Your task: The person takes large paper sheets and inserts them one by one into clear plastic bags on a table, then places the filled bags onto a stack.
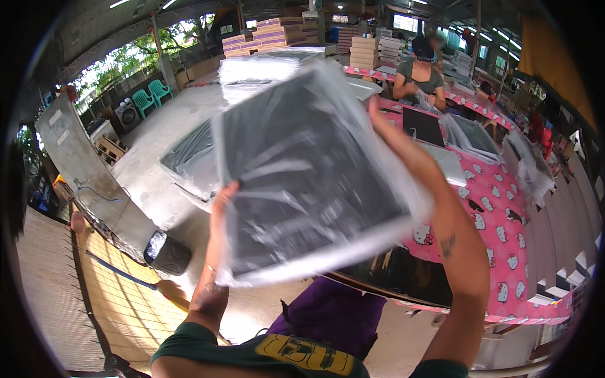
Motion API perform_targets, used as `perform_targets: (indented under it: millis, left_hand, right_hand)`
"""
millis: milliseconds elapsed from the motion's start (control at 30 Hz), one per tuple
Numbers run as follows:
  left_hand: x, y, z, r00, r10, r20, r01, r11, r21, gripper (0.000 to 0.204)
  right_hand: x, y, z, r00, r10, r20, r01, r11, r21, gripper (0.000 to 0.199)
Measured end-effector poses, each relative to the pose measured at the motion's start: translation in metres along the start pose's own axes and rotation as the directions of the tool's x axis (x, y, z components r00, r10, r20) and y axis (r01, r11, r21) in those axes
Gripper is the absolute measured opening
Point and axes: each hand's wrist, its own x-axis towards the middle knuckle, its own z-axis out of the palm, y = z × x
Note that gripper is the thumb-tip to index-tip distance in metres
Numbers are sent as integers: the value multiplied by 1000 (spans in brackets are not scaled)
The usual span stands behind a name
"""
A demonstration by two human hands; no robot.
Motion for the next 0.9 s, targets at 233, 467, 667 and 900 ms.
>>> perform_targets:
  millis: [233, 467, 667, 900]
  left_hand:
    - [138, 96, -106, 898, 439, -33, -438, 882, -175, 24]
    - [194, 109, -89, 849, 497, -179, -516, 853, -76, 23]
    - [290, 66, -214, 857, 467, -218, -488, 871, -53, 33]
    - [274, 31, -157, 922, 312, -232, -323, 946, -10, 37]
  right_hand:
    - [66, 84, -3, 992, -107, -68, 111, 993, 50, 77]
    - [-15, 143, -67, 986, -27, -166, 55, 984, 170, 55]
    - [-98, 191, -132, 899, 62, -434, 78, 952, 297, 53]
    - [-219, 304, -144, 620, 255, -742, 181, 874, 451, 57]
